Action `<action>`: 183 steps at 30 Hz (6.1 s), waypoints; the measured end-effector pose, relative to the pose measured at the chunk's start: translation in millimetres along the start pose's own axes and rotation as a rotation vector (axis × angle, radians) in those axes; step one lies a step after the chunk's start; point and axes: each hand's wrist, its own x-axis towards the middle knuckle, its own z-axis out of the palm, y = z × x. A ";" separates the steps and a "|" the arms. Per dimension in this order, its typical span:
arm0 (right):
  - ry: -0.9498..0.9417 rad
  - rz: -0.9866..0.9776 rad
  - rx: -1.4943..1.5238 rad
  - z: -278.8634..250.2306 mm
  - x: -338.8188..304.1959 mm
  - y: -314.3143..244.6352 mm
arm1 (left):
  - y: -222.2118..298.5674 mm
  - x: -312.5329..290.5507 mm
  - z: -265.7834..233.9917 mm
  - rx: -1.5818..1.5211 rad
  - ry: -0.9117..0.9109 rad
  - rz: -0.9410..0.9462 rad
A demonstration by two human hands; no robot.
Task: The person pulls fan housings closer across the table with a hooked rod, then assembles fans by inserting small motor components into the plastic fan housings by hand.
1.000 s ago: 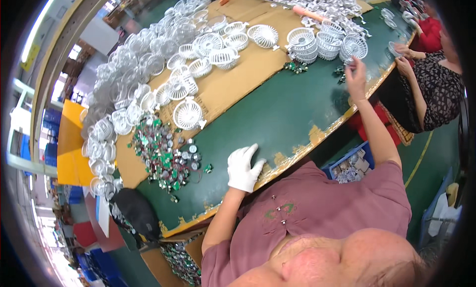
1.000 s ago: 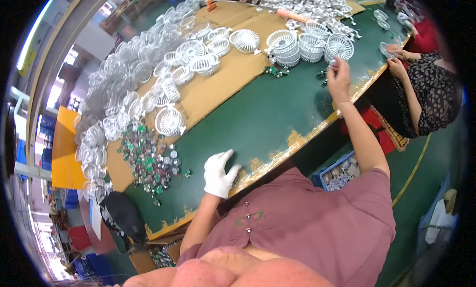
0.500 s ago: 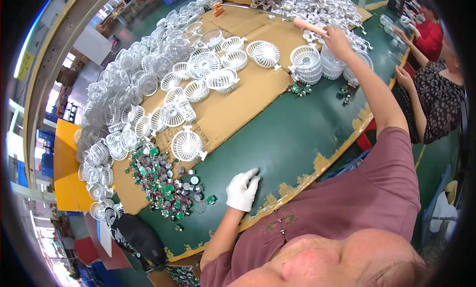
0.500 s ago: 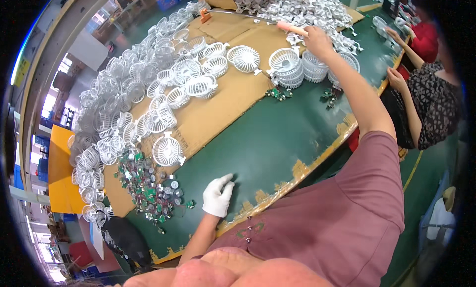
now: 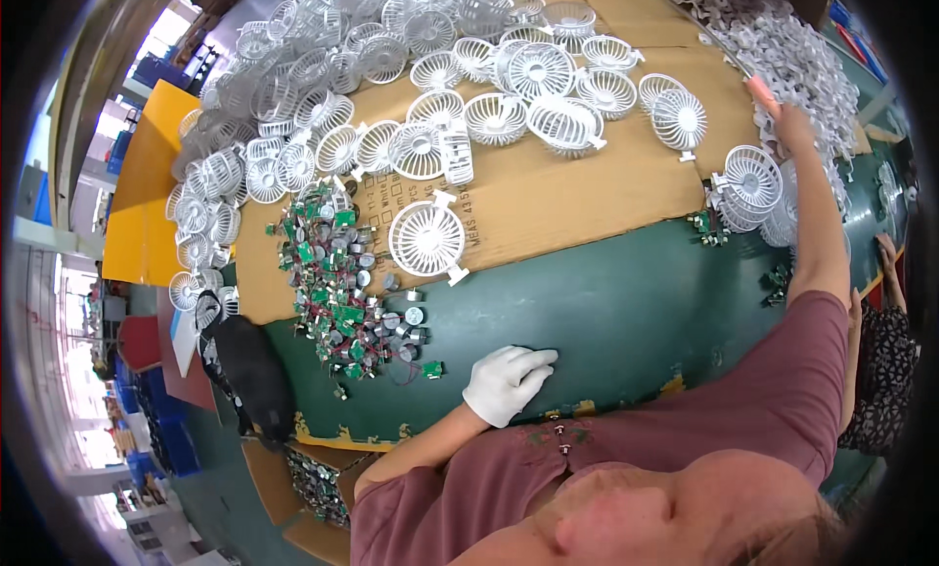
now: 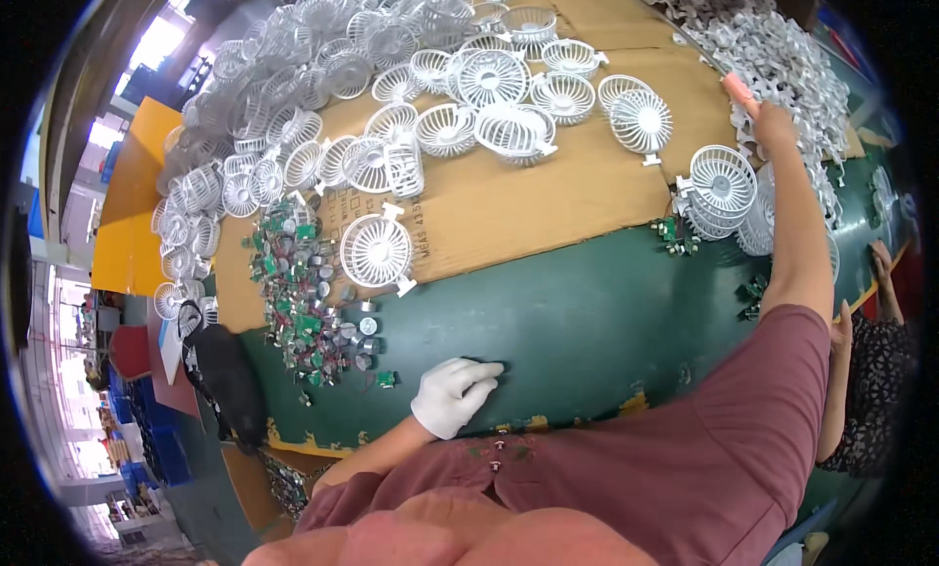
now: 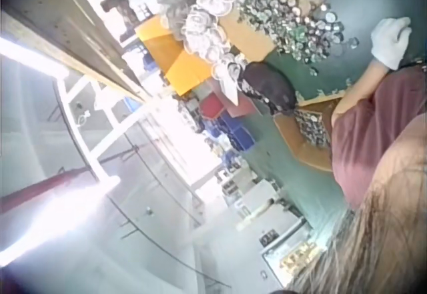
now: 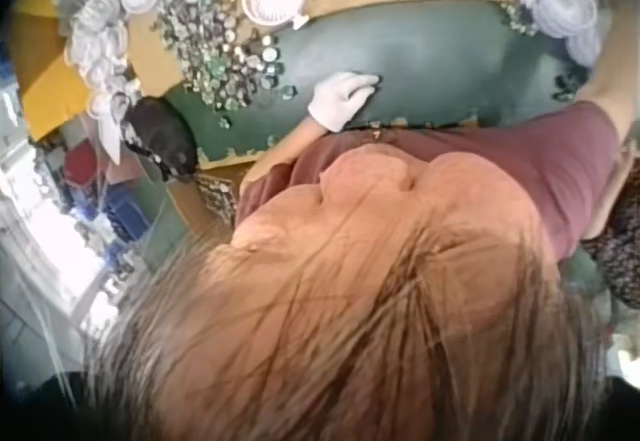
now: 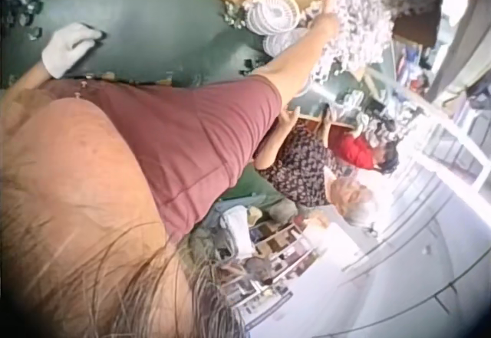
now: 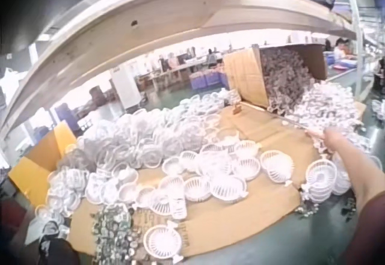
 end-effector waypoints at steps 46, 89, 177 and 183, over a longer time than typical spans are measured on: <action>-0.467 -0.674 0.240 -211.9 -213.4 -244.3 | -326.0 219.7 -363.0 0.683 0.534 -0.689; -0.607 -0.695 0.310 -232.2 -118.6 -312.0 | -260.9 297.5 -330.9 0.258 0.283 -0.404; -0.371 -0.419 1.104 -137.0 -335.2 -92.0 | -126.2 228.9 -277.0 0.211 0.162 -0.122; 0.059 -0.504 1.122 -101.2 -261.4 -130.0 | -33.9 182.3 -253.0 0.144 0.605 0.227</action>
